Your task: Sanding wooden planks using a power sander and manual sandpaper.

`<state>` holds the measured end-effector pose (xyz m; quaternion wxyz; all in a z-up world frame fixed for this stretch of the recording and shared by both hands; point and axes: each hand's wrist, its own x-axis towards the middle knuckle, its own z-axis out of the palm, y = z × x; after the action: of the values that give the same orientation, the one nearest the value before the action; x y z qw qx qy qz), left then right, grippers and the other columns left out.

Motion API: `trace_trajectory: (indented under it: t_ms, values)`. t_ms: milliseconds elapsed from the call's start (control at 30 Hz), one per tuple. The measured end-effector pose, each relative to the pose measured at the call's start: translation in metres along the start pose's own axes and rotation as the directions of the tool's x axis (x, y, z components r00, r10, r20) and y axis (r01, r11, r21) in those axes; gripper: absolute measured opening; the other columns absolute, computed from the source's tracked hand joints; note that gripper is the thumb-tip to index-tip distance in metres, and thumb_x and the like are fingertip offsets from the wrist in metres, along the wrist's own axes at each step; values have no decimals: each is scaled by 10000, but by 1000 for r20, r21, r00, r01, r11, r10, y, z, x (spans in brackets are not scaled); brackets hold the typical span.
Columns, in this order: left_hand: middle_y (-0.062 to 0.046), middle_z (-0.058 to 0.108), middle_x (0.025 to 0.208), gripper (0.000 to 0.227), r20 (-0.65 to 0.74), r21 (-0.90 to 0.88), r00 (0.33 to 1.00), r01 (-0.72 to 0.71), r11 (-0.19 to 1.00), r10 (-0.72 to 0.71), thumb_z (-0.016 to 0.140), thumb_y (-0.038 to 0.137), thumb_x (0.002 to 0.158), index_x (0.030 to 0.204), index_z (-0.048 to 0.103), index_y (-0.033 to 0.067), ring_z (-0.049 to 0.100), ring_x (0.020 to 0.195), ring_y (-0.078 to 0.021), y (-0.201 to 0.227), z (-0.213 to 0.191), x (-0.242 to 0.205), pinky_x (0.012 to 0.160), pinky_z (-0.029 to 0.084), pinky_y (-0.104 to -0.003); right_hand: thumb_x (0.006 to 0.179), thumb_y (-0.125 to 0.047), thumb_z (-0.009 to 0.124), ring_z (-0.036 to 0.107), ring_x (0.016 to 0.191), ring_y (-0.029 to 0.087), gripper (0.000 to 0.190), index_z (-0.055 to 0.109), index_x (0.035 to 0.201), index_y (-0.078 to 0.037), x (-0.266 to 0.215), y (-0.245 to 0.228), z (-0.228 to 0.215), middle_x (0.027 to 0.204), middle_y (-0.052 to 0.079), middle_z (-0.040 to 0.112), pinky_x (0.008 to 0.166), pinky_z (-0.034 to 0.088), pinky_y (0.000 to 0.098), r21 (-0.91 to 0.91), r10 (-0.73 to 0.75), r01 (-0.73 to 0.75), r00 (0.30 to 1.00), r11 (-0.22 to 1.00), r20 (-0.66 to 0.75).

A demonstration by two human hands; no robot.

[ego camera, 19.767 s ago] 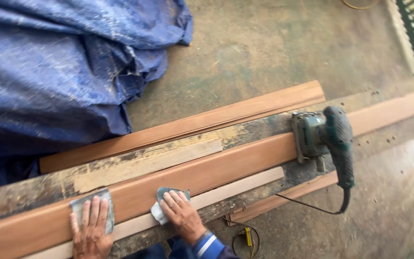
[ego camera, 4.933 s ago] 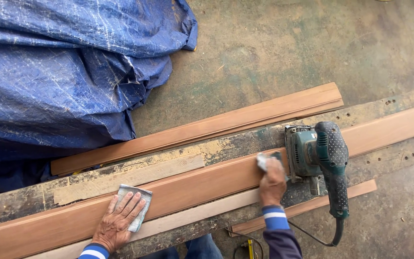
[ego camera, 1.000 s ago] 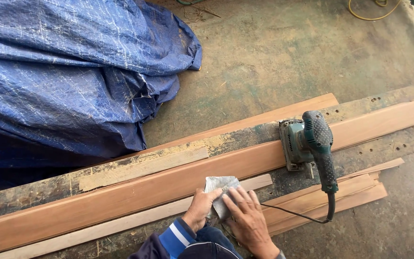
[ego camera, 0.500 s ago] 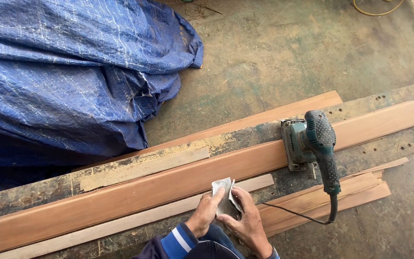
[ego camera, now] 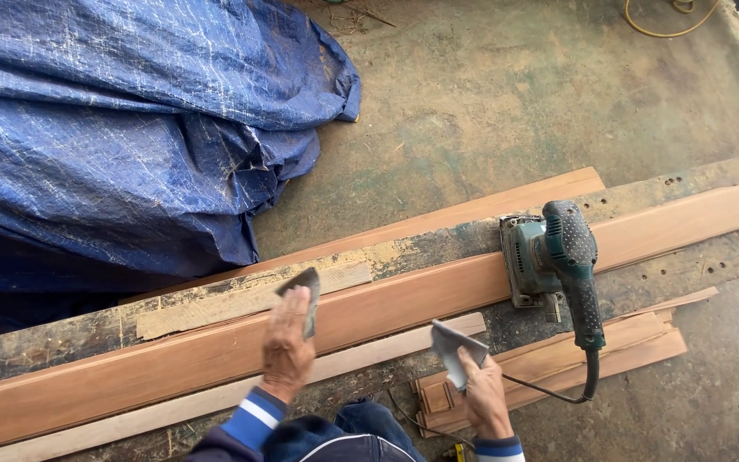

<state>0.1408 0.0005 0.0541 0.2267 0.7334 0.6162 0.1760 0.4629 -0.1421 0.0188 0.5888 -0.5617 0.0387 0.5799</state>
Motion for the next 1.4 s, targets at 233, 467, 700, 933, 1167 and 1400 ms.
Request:
trace_trajectory:
  t_ms: [233, 467, 700, 933, 1167, 1400]
  values:
    - [-113, 431, 1583, 770, 134, 327, 884, -467, 822, 449, 498, -50, 744, 1494, 458, 121, 377, 1479, -273, -116, 3, -7, 1246, 234, -496, 989, 7, 504, 591, 1320, 362, 387, 658, 1343, -30, 103, -22, 7, 1410, 229, 630, 1092, 504, 457, -867, -766, 481, 505, -133, 398]
    - [-94, 430, 1568, 845, 140, 235, 872, -490, 839, 470, 537, 15, 634, 1468, 481, 138, 382, 1455, -266, -109, -5, -4, 1219, 234, -496, 884, 30, 555, 537, 1350, 404, 489, 571, 1374, 28, 61, 81, 111, 1405, 228, 596, 1167, 426, 505, -692, -581, 572, 406, -440, 705]
    - [-94, 439, 1554, 840, 142, 226, 872, -489, 842, 469, 532, 18, 622, 1453, 488, 132, 381, 1453, -269, -114, -2, -1, 1211, 237, -499, 853, 32, 588, 569, 1308, 384, 546, 559, 1397, 0, 122, -12, 41, 1383, 214, 599, 1103, 501, 464, -682, -489, 524, 477, -510, 731]
    - [-97, 422, 1557, 856, 159, 224, 874, -484, 846, 458, 535, 22, 616, 1462, 466, 133, 360, 1453, -271, -111, -1, -2, 1210, 221, -510, 878, 18, 675, 624, 1224, 374, 468, 595, 1338, 17, 87, 88, 106, 1311, 225, 650, 1066, 543, 467, -738, -581, 452, 456, -501, 674]
    - [-91, 420, 1561, 867, 172, 223, 875, -481, 848, 452, 530, 23, 612, 1470, 461, 134, 351, 1460, -264, -113, -2, -3, 1216, 211, -505, 836, -66, 754, 648, 1151, 367, 503, 604, 1311, 1, 120, -23, 63, 1253, 223, 669, 971, 579, 457, -765, -590, 436, 487, -474, 644]
    - [-86, 415, 1568, 853, 155, 231, 877, -480, 846, 455, 525, 21, 630, 1471, 461, 143, 348, 1464, -259, -110, -2, -2, 1221, 204, -500, 886, -72, 720, 662, 1114, 378, 423, 625, 1290, 9, 98, 50, 120, 1242, 224, 675, 942, 590, 468, -825, -699, 353, 441, -442, 563]
